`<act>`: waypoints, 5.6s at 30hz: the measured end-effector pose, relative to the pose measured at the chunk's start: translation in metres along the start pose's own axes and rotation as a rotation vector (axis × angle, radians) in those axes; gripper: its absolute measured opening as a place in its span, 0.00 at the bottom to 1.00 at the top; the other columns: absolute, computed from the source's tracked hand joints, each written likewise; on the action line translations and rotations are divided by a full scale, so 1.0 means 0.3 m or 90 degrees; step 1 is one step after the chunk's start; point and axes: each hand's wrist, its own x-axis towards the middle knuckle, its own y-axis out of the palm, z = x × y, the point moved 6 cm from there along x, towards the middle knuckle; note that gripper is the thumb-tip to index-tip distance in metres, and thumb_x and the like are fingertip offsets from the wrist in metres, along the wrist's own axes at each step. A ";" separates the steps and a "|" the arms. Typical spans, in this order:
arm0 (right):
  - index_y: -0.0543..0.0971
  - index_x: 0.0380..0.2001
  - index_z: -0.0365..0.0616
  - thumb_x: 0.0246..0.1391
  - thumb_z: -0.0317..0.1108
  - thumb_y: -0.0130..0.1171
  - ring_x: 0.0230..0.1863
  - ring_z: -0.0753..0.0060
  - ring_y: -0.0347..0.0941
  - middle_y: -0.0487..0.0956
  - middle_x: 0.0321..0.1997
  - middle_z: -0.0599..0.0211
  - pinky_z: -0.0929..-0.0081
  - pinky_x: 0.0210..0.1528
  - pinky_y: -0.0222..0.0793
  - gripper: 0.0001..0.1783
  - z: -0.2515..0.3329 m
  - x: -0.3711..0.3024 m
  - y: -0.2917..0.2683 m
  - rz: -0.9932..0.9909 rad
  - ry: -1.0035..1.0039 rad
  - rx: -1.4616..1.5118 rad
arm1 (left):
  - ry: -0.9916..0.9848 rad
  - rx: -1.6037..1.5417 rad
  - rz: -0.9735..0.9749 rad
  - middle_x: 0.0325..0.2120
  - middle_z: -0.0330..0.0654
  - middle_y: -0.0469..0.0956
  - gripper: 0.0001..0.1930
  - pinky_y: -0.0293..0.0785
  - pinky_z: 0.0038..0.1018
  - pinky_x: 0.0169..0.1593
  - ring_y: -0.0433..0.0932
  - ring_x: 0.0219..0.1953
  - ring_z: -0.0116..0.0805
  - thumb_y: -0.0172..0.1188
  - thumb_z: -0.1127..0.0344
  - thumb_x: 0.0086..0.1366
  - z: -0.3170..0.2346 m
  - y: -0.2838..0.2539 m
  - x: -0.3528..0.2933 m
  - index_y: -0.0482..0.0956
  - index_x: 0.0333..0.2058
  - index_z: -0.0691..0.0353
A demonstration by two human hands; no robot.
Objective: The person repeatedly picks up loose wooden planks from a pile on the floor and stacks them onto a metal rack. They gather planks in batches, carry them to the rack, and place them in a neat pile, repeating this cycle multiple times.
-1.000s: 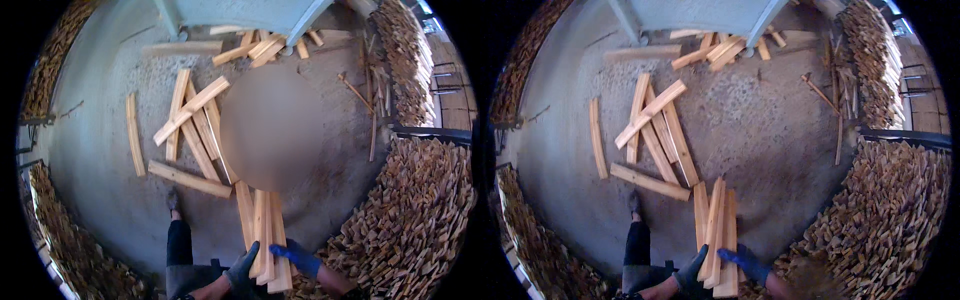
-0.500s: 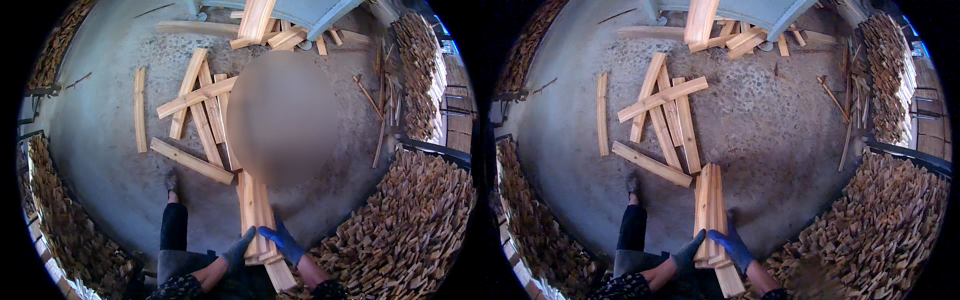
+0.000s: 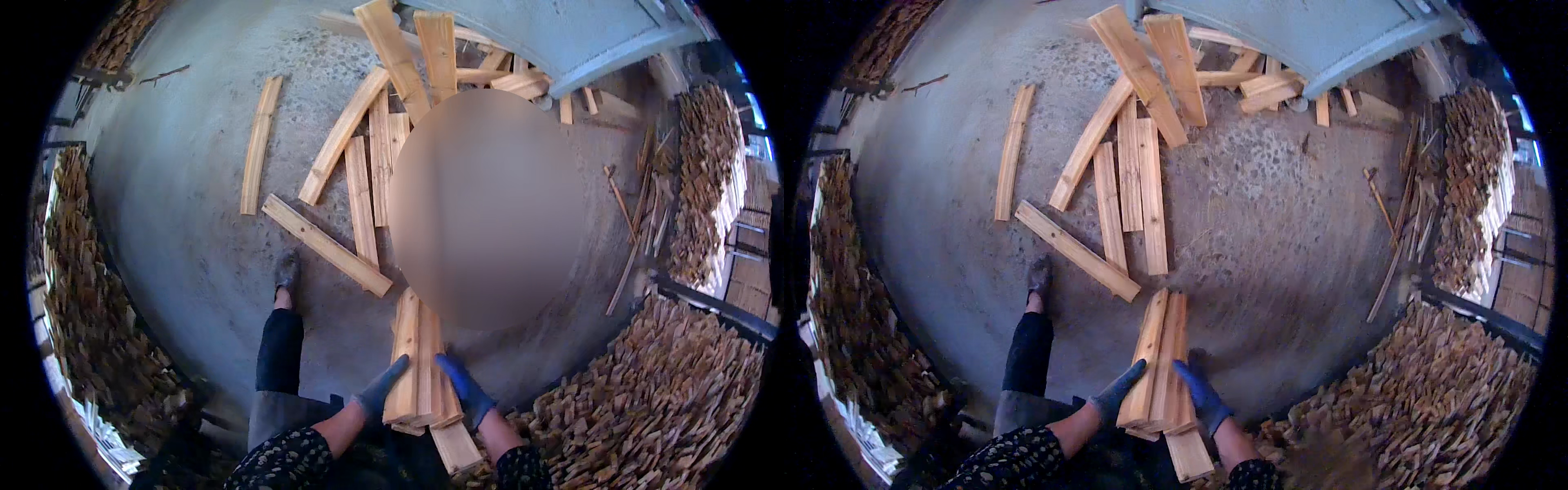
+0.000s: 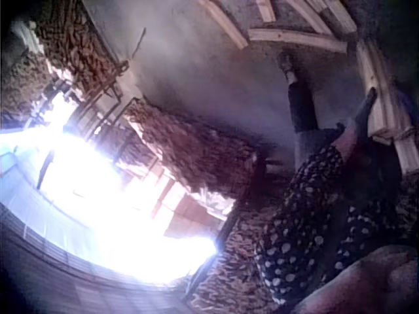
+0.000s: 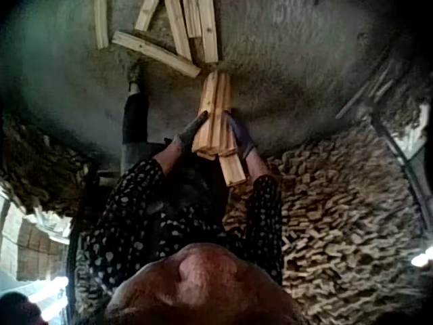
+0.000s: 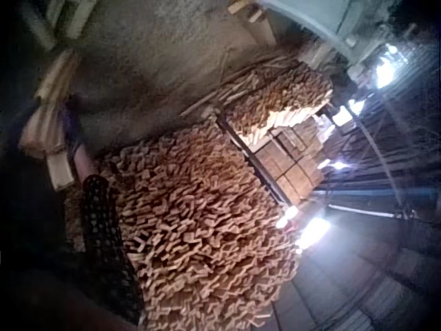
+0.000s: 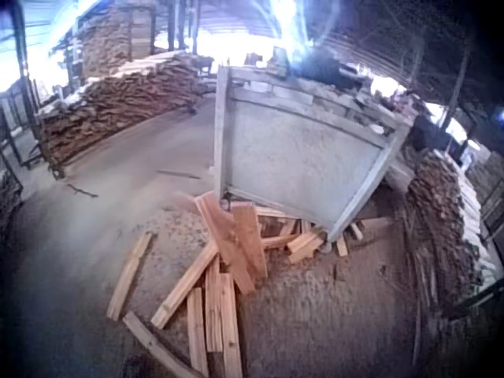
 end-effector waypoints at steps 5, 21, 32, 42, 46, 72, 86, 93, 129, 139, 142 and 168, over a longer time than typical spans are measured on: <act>0.61 0.62 0.48 0.58 0.49 0.54 0.57 0.70 0.68 0.69 0.58 0.63 0.69 0.59 0.65 0.33 -0.071 -0.126 0.009 -0.020 0.044 0.024 | 0.005 0.013 -0.031 0.46 0.51 0.76 0.39 0.75 0.37 0.50 0.78 0.44 0.42 0.63 0.40 0.55 0.027 -0.042 0.008 0.65 0.56 0.64; 0.61 0.61 0.43 0.58 0.56 0.52 0.54 0.66 0.70 0.72 0.55 0.62 0.68 0.56 0.67 0.36 -0.241 -0.092 0.043 -0.019 0.043 0.198 | 0.084 0.043 0.005 0.44 0.47 0.75 0.36 0.77 0.37 0.47 0.78 0.42 0.38 0.65 0.49 0.57 0.068 0.013 0.004 0.60 0.58 0.59; 0.63 0.60 0.44 0.63 0.54 0.44 0.55 0.65 0.68 0.71 0.56 0.59 0.67 0.58 0.66 0.30 -0.124 -0.119 0.156 0.001 -0.074 0.018 | 0.153 0.067 -0.021 0.44 0.47 0.73 0.42 0.79 0.35 0.43 0.78 0.39 0.36 0.68 0.51 0.54 0.031 -0.080 0.031 0.53 0.59 0.60; 0.70 0.53 0.42 0.60 0.53 0.49 0.45 0.66 0.74 0.76 0.47 0.59 0.67 0.51 0.71 0.27 -0.144 -0.144 0.225 -0.008 0.115 0.232 | 0.207 0.156 -0.055 0.42 0.48 0.74 0.37 0.80 0.30 0.41 0.78 0.40 0.36 0.70 0.55 0.53 -0.058 -0.002 -0.181 0.58 0.54 0.64; 0.68 0.55 0.42 0.61 0.51 0.48 0.48 0.64 0.71 0.73 0.51 0.58 0.66 0.53 0.69 0.27 -0.035 -0.210 0.558 -0.024 0.055 0.125 | 0.330 0.132 0.044 0.49 0.52 0.70 0.54 0.72 0.27 0.51 0.75 0.47 0.37 0.70 0.45 0.50 -0.047 -0.078 -0.277 0.49 0.62 0.74; 0.63 0.60 0.35 0.54 0.49 0.57 0.50 0.69 0.69 0.72 0.51 0.60 0.70 0.54 0.66 0.38 0.161 0.055 3.646 0.644 -0.095 -0.691 | 1.232 -0.529 -0.392 0.53 0.50 0.65 0.44 0.73 0.29 0.51 0.71 0.51 0.34 0.68 0.60 0.56 -1.237 -1.186 -2.646 0.50 0.64 0.65; 0.63 0.60 0.32 0.57 0.47 0.56 0.60 0.66 0.64 0.67 0.61 0.53 0.74 0.61 0.57 0.36 -0.291 0.207 4.911 0.884 -0.349 -0.989 | 1.037 -0.622 -0.966 0.60 0.59 0.55 0.45 0.59 0.39 0.62 0.57 0.62 0.49 0.63 0.49 0.58 -1.565 -2.257 -3.277 0.48 0.66 0.59; 0.70 0.56 0.40 0.57 0.38 0.58 0.55 0.72 0.67 0.72 0.55 0.63 0.75 0.58 0.62 0.25 0.040 0.759 4.597 0.572 -0.333 -0.998 | 0.612 -0.109 -1.178 0.65 0.58 0.49 0.38 0.47 0.49 0.65 0.45 0.67 0.60 0.55 0.42 0.59 -1.749 -2.447 -3.252 0.52 0.66 0.40; 0.70 0.55 0.41 0.56 0.37 0.57 0.50 0.67 0.74 0.77 0.49 0.56 0.72 0.51 0.69 0.24 0.023 0.600 3.668 0.281 -0.483 -0.992 | 1.087 0.131 -0.895 0.67 0.47 0.50 0.33 0.44 0.33 0.69 0.50 0.68 0.39 0.52 0.62 0.67 -1.633 -2.578 -3.123 0.49 0.66 0.62; 0.68 0.58 0.41 0.57 0.40 0.57 0.55 0.67 0.71 0.74 0.56 0.59 0.71 0.57 0.65 0.27 0.149 0.429 2.530 0.003 -0.409 -0.450 | 1.046 0.558 -0.687 0.60 0.51 0.63 0.27 0.56 0.30 0.63 0.62 0.61 0.39 0.51 0.64 0.68 -1.759 -1.729 -2.568 0.58 0.63 0.66; 0.68 0.57 0.39 0.56 0.41 0.58 0.56 0.66 0.70 0.73 0.56 0.58 0.71 0.57 0.64 0.28 0.106 0.396 2.250 -0.049 -0.410 -0.452 | 0.881 0.584 -0.523 0.57 0.49 0.66 0.29 0.59 0.30 0.61 0.65 0.58 0.38 0.55 0.69 0.64 -1.740 -1.339 -2.215 0.58 0.63 0.66; 0.61 0.62 0.44 0.43 0.54 0.62 0.60 0.48 0.64 0.65 0.62 0.49 0.56 0.59 0.62 0.45 1.252 0.969 1.165 -0.434 -0.359 -0.782 | 0.587 0.712 -0.449 0.60 0.57 0.61 0.45 0.61 0.38 0.61 0.62 0.61 0.51 0.66 0.57 0.54 -2.140 -0.561 -0.826 0.51 0.65 0.64</act>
